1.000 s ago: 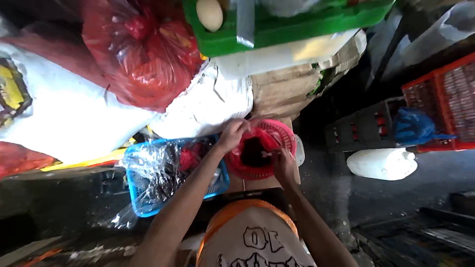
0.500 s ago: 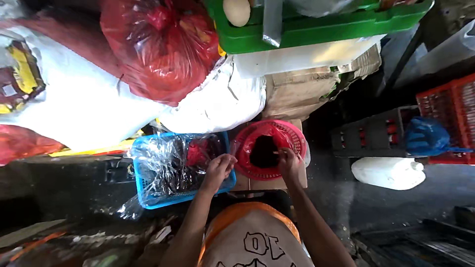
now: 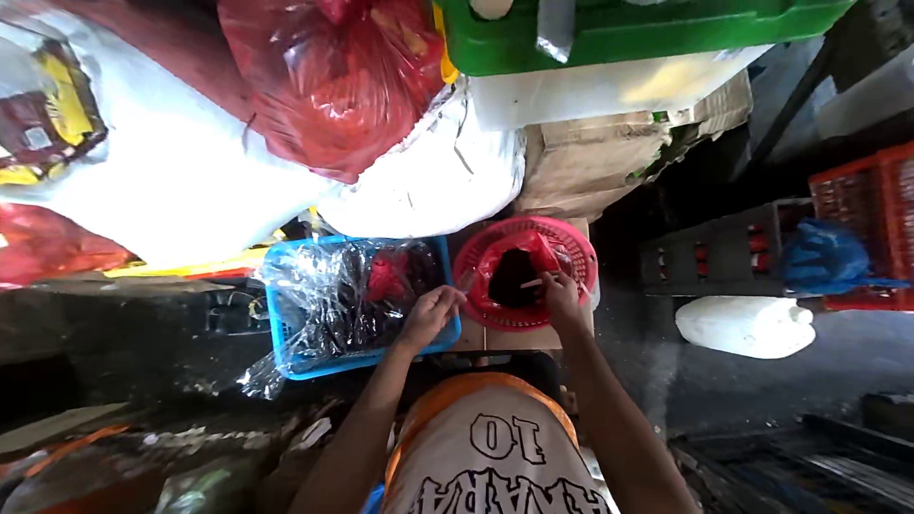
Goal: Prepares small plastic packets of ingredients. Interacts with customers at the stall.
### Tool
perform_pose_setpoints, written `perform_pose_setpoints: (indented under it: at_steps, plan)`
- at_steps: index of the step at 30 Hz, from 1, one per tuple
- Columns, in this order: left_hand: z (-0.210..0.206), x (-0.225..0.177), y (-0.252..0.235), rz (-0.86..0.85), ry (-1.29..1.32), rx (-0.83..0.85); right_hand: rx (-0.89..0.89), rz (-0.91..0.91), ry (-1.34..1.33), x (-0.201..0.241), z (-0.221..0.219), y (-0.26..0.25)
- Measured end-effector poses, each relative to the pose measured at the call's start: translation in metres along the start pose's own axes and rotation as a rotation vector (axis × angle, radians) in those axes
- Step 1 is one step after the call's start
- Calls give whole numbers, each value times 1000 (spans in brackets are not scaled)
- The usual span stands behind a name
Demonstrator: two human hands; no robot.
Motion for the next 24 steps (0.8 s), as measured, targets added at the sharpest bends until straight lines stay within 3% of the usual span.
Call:
perform_pose_setpoints:
  at_steps: [7, 24]
  plan:
    - [-5, 3, -21, 0, -54, 58, -59, -32, -203, 24, 13, 15]
    - [-36, -43, -24, -283, -343, 120, -63, 285, -318, 111, 55, 56]
Point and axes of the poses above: each hand's wrist, its own y-axis away from the middle knuckle, its own z-axis out of the back of the hand, x = y × z, the point moved 2 cm from there along -y, towards the middle knuckle, and after that the axes turned 12 degrees about z, right-handed, at the moved point
